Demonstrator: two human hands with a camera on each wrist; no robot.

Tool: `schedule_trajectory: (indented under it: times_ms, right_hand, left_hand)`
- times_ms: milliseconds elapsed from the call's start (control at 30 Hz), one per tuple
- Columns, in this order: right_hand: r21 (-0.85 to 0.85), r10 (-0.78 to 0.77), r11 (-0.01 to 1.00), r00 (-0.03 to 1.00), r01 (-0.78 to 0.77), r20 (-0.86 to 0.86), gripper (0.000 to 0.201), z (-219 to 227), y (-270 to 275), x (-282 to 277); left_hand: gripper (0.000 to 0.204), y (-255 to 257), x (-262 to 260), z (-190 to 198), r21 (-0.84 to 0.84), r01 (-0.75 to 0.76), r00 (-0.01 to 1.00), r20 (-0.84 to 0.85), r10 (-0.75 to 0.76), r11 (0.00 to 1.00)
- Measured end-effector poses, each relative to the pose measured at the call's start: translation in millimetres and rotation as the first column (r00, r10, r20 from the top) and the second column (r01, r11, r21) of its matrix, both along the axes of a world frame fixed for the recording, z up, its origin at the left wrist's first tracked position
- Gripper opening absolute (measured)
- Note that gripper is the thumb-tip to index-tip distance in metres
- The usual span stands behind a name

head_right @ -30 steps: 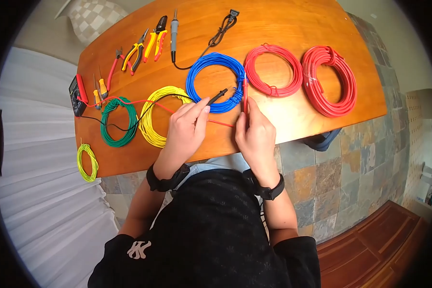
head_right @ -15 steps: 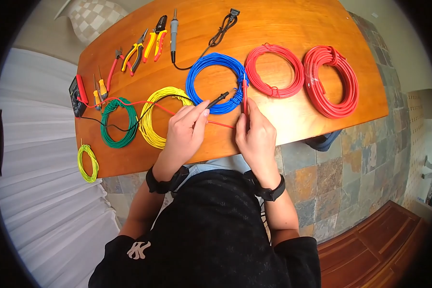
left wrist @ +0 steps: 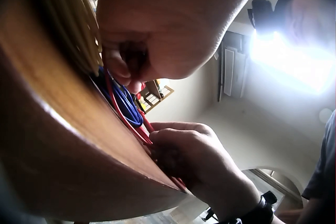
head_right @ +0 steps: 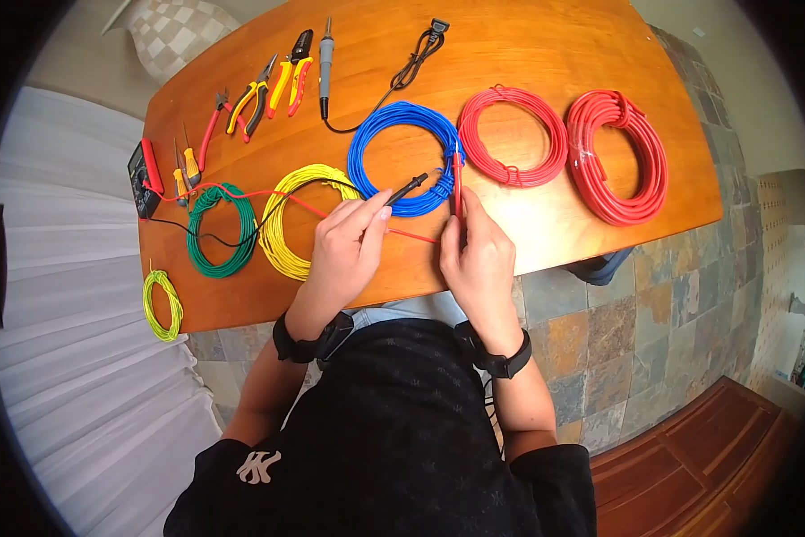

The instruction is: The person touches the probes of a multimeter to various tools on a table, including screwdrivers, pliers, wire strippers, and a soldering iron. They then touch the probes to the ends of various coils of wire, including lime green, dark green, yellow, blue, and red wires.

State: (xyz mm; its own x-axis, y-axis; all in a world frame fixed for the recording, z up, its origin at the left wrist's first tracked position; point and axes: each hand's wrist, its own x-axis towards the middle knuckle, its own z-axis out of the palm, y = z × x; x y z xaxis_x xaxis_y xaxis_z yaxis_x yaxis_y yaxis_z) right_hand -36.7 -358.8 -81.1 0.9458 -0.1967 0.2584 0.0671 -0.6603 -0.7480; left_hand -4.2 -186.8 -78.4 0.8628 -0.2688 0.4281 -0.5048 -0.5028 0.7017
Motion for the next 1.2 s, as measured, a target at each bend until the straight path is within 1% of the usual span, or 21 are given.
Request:
schedule_trajectory:
  times_ms: [200, 300, 367, 400, 433, 467, 500, 533, 567, 600, 633, 667, 700, 767, 800, 867, 900, 967, 1033, 1067, 1200]
  right_hand:
    - [0.004, -0.012, 1.0, 1.0, 0.012, -0.015, 0.032, -2.5, -0.7, -1.1]
    - [-0.031, 0.001, 1.0, 1.0, 0.0, 0.018, 0.033, -4.3, -1.0, -0.5]
    - [0.064, -0.021, 0.998, 1.0, 0.022, -0.003, 0.032, -4.0, -1.5, -1.6]
    - [0.062, -0.036, 0.997, 0.999, 0.036, -0.001, 0.032, -2.8, -1.0, -3.0]
    - [0.271, -0.054, 0.961, 0.998, 0.063, -0.041, 0.032, -0.3, -0.3, -6.2]
    - [0.461, -0.078, 0.882, 0.995, 0.098, -0.063, 0.031, 3.3, -3.2, -7.1]
    - [0.569, -0.079, 0.819, 0.997, 0.068, -0.005, 0.032, -3.8, -4.4, -7.5]
    - [0.618, -0.073, 0.783, 0.997, 0.073, -0.026, 0.033, -9.0, -6.6, -8.3]
    - [0.659, -0.052, 0.752, 0.999, 0.031, 0.013, 0.032, -9.7, -5.7, -8.0]
    - [0.681, -0.04, 0.731, 0.999, 0.03, -0.001, 0.032, -14.5, -4.9, -7.3]
    - [0.723, -0.032, 0.691, 0.998, -0.017, 0.054, 0.032, -10.0, -3.9, -8.4]
    - [0.753, 0.024, 0.659, 0.999, 0.006, -0.028, 0.032, -6.4, -6.3, -10.1]
    - [0.716, 0.006, 0.698, 1.0, 0.007, -0.015, 0.032, -1.7, -6.0, -11.2]
    - [0.513, -0.007, 0.858, 1.0, 0.004, 0.003, 0.031, 0.5, -4.6, -9.8]
    - [0.513, -0.01, 0.859, 1.0, 0.007, 0.003, 0.031, 0.3, -5.8, -9.0]
    - [0.326, -0.02, 0.945, 0.999, 0.011, 0.026, 0.03, 0.1, -3.2, -8.9]
    - [0.335, 0.003, 0.942, 1.0, -0.01, 0.022, 0.03, 1.2, -1.9, -8.7]
    - [0.244, -0.036, 0.969, 0.999, 0.041, -0.023, 0.03, 4.9, 0.0, -8.2]
    - [0.246, -0.021, 0.969, 1.0, 0.024, -0.015, 0.029, 5.5, -0.4, -7.2]
    - [0.226, -0.018, 0.974, 1.0, 0.018, -0.003, 0.029, 1.9, 0.8, -7.0]
    - [0.14, -0.009, 0.99, 1.0, 0.006, 0.018, 0.028, 3.6, 3.7, -1.3]
  left_hand:
    - [0.02, -1.3, -1.5, 1.7, -0.039, -0.026, 0.999, -0.027, 0.025, 0.999]
    - [0.019, -2.3, 1.1, 0.3, 0.028, -0.004, 0.999, 0.046, 0.003, 1.0]
    - [0.02, -2.5, 2.2, 1.2, 0.081, 0.002, 0.999, 0.034, -0.005, 0.997]
    - [0.02, -0.4, 1.2, 4.2, 0.078, 0.016, 0.999, 0.037, -0.019, 0.997]
    - [0.021, 4.0, -1.4, 9.2, 0.057, -0.01, 1.0, -0.029, 0.011, 0.998]
    - [0.022, 5.2, 0.3, 14.2, 0.029, -0.023, 0.996, -0.082, 0.025, 0.999]
    - [0.02, 9.3, 0.6, 19.3, -0.046, -0.069, 0.98, -0.192, 0.059, 0.997]
    - [0.022, 14.9, 0.4, 29.6, -0.057, -0.084, 0.968, -0.241, 0.068, 0.995]
    - [0.024, 18.1, 2.2, 37.0, -0.12, -0.086, 0.968, -0.246, 0.054, 0.989]
    - [0.026, 24.1, 4.1, 38.7, -0.156, -0.094, 0.96, -0.275, 0.048, 0.983]
    - [0.027, 25.1, 5.0, 43.8, -0.177, -0.131, 0.948, -0.309, 0.071, 0.975]
    - [0.027, 22.6, 5.2, 50.5, -0.254, -0.152, 0.933, -0.357, 0.053, 0.955]
    - [0.027, 21.1, 6.9, 50.0, -0.272, -0.121, 0.953, -0.301, 0.035, 0.955]
    - [0.025, 16.1, 7.8, 50.1, -0.14, -0.089, 0.965, -0.258, 0.051, 0.986]
    - [0.025, 12.7, 9.9, 44.8, -0.141, -0.086, 0.965, -0.258, 0.048, 0.986]
    - [0.023, 4.2, 11.6, 24.3, 0.039, -0.006, 0.997, -0.077, 0.009, 0.999]
    - [0.022, 0.5, 11.0, 16.0, 0.04, -0.025, 0.997, -0.07, 0.028, 0.999]
    - [0.021, -0.9, 9.9, 5.2, 0.035, -0.006, 0.999, -0.046, 0.008, 0.999]
    - [0.021, -3.0, 5.4, 5.8, 0.01, -0.014, 0.996, -0.086, 0.015, 1.0]
    - [0.021, -2.3, 5.0, 4.6, 0.016, -0.026, 0.999, -0.043, 0.027, 1.0]
    - [0.02, 1.4, 3.7, 1.8, 0.0, -0.049, 0.997, -0.053, 0.049, 0.999]
